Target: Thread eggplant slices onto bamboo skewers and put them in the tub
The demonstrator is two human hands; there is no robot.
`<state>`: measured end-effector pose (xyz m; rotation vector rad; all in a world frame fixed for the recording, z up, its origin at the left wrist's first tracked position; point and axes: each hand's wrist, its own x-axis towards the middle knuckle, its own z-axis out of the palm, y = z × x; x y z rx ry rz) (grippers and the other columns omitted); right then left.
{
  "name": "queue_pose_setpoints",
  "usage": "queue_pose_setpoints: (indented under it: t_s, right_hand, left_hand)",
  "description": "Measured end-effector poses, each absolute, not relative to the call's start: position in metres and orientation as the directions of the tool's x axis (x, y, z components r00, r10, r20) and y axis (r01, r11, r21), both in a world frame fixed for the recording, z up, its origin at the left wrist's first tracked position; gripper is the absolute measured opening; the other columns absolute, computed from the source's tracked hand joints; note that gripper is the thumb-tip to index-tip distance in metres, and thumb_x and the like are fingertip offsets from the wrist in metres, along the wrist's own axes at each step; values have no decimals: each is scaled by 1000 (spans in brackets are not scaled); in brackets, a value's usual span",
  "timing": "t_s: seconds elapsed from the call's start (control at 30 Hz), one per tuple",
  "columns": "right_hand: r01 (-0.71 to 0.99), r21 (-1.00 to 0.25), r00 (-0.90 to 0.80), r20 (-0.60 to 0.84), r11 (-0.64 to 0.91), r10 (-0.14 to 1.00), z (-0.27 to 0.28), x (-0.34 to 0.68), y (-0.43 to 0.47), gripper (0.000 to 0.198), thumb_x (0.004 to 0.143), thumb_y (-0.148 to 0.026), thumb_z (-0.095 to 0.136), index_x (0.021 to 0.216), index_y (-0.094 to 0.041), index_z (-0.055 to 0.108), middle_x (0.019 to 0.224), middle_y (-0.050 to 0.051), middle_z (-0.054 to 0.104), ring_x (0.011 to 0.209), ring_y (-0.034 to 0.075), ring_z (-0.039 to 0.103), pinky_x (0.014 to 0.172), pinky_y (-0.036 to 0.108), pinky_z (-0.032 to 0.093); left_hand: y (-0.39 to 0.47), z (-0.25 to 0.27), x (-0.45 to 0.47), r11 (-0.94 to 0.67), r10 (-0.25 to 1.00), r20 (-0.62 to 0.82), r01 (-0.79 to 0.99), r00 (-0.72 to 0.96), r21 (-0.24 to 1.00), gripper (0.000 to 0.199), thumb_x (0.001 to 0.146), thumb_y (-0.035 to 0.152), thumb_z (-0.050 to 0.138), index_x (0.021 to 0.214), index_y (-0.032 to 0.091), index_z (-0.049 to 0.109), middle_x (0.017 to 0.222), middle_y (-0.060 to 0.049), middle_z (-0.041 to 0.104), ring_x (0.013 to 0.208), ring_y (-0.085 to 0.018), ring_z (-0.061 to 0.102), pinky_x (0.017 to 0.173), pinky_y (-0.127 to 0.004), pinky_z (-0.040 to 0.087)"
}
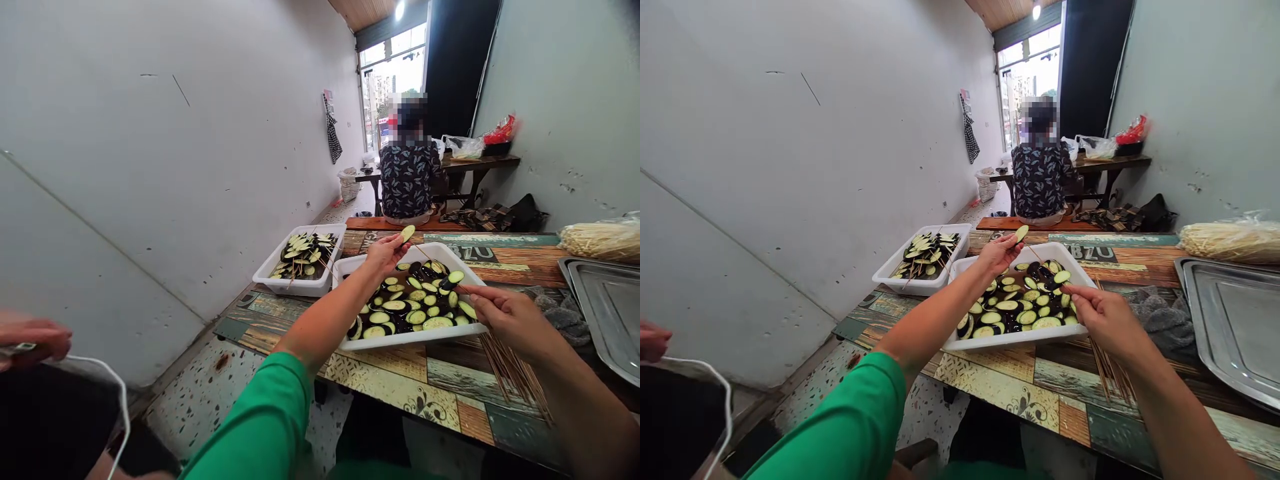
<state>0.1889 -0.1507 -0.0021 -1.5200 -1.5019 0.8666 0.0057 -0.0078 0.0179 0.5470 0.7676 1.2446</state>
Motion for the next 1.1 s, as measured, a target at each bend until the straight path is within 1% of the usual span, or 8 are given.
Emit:
queue_pose_setpoints:
  t_s: [0.3,0.5,0.67,0.83,0.9,0.97,1.03,1.1]
  right_hand:
    - [426,-901,53,120,86,991,-3,190,-150,50,71,-42,54,100,-6,72,47,-1,44,43,8,32,40,21,21]
    - [432,-897,64,135,95,989,2,187,-152,48,71,-41,53,96,-5,73,43,-4,36,41,8,28,39,22,19]
    - [452,-889,93,129,74,987,-8,188,-146,50,72,-43,53,100,-6,72,45,-2,44,41,9,33,39,22,22]
    - [459,-879,124,210,132,970,-19,187,-141,47,76,-41,51,106,-10,70,51,0,52,44,10,40,41,22,28]
    - [445,-883,135,232,150,963,-18,185,-142,46,77,-41,51,106,-10,69,50,-1,50,43,10,39,40,22,28]
    - [417,-896,168,237,149,957,-13,184,-144,47,77,-40,50,105,-8,68,50,-1,48,41,9,37,39,21,26]
    - [397,-907,203,236,140,950,-8,183,-145,48,77,-41,49,104,-6,68,49,-2,46,40,8,35,37,21,24]
    - [390,-911,213,232,135,949,-6,182,-146,47,76,-40,49,102,-6,68,47,-3,45,39,8,33,36,21,22]
  left_hand:
    - [-11,16,10,252,968,-205,-593,147,765,9,75,-1,62,73,7,59,65,-6,61,55,-8,59,52,-16,46]
    - [-11,14,13,243,970,-202,-578,135,779,9,75,0,62,73,8,58,66,-4,61,55,-7,59,53,-16,46]
    - [-22,15,19,284,955,-193,-500,226,818,9,76,1,62,71,8,58,67,-4,61,57,-8,60,56,-18,46]
    - [-35,11,24,294,812,-129,-208,569,933,13,71,13,71,80,8,65,68,-4,62,56,-7,57,60,-22,46]
    - [-31,7,21,163,815,-90,-77,573,984,18,74,23,70,85,9,67,72,-5,63,60,-8,57,66,-25,47]
    - [-23,2,15,-74,892,1,145,451,987,19,79,28,64,88,12,69,81,-7,67,71,-12,61,76,-29,47]
    - [-12,-4,6,-293,936,151,470,317,833,16,81,24,59,88,15,71,92,-8,69,88,-17,61,87,-31,44]
    - [-2,-10,0,-386,923,253,710,291,590,18,81,21,57,92,16,71,101,-9,68,100,-20,59,93,-32,41]
